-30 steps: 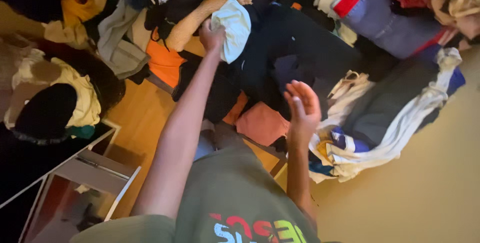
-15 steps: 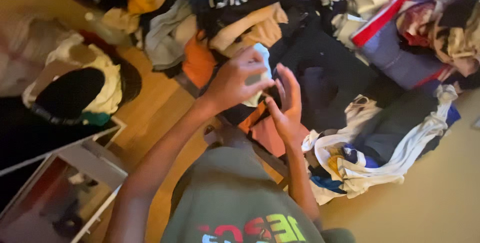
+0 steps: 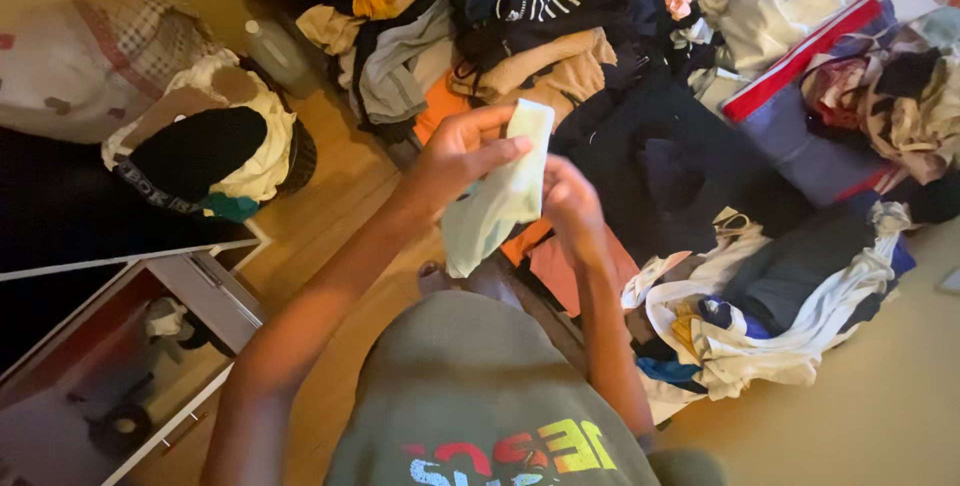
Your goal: The person sorts through a pile of mixed clothing on a table, picking up items one by one, folding them, and placing them into a nearby drawer. The person handles socks, underwear, and small garments, repeatedly moving between the pile and the drawer.
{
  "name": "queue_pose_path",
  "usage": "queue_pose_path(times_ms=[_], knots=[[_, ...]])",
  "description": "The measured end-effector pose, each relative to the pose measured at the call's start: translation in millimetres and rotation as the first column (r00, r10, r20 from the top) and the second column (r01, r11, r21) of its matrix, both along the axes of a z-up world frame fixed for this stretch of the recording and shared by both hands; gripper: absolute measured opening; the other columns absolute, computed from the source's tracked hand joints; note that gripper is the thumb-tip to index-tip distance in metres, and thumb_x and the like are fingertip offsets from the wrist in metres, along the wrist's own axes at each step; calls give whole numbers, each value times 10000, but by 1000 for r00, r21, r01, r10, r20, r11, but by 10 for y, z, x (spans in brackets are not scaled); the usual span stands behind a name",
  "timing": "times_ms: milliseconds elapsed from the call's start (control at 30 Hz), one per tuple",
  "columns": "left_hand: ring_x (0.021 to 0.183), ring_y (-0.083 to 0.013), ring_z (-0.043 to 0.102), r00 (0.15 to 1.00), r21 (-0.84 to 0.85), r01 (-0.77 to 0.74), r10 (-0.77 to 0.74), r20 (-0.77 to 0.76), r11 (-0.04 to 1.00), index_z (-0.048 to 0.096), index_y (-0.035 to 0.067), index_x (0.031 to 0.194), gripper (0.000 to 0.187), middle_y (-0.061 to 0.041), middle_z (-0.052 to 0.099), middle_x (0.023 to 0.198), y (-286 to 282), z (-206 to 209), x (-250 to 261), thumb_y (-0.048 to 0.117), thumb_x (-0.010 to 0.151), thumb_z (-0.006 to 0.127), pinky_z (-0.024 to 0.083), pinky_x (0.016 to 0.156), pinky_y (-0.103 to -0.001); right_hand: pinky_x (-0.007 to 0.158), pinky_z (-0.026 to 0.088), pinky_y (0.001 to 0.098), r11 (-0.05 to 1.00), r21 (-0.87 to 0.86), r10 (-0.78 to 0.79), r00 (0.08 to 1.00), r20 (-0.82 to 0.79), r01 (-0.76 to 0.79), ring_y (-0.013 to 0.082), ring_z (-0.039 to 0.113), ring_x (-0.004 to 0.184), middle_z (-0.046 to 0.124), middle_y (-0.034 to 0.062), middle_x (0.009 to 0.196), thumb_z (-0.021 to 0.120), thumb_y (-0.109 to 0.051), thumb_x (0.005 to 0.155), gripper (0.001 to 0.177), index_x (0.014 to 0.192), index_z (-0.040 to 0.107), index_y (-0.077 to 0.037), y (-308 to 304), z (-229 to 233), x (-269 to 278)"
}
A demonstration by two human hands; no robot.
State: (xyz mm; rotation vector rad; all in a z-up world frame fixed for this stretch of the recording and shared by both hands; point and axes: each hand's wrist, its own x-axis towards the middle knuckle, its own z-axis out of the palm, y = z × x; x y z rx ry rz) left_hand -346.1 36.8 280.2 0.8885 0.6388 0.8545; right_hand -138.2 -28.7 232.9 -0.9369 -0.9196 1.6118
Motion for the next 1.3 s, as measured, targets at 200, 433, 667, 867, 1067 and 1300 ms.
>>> queue_pose_path(times_ms=[200,433,667,867,1067,1300], knots=[[1005,-78,586,974,-141,53,-20,226,989,192,165,1701,857,-50,619,1291,-250,109,-191,103,987,662,476,736,-230,1014,473,372,968,-37,-229,933,279,249,201,608,1131,666,90,1241,688,-253,1040,450,1383,624,31,-288,-474,-34],[1313,-153,574,911,-209,120,-24,411,971,120,166,1680,906,-53,559,1448,-340,-42,-109,55,948,644,500,1057,-305,1147,430,433,963,-178,-246,931,-270,203,249,557,1360,573,86,1473,622,-427,955,676,1482,445,-42,-277,-605,-78],[1090,-209,679,969,69,-135,146,-198,988,298,94,1618,730,-160,708,1264,-363,-165,-276,68,961,613,559,953,-339,1176,412,445,987,90,-124,987,-104,133,265,537,1373,545,133,1467,697,-418,970,774,1548,386,-9,-183,163,43],[1323,-385,522,766,855,140,493,-413,499,562,50,1373,590,-217,590,1374,-426,521,-384,76,824,776,428,1117,-476,1198,366,426,990,0,143,986,-83,-143,248,520,1394,528,134,1523,518,-691,980,941,1566,395,35,-308,247,-29],[1123,-304,627,749,862,506,486,-450,19,677,50,1236,502,-88,674,1025,-254,559,-182,207,791,846,408,1135,-528,1225,370,475,943,-65,286,893,-348,-327,336,561,1380,579,224,1475,363,-785,1034,1022,1496,450,122,-400,193,13],[1007,-369,672,705,798,505,377,-601,327,739,75,795,267,-136,681,803,-31,687,-449,313,847,848,497,907,-459,1040,519,356,953,-189,188,950,-251,-238,193,617,1217,636,107,1327,703,-512,898,767,1413,513,23,-539,61,23]])
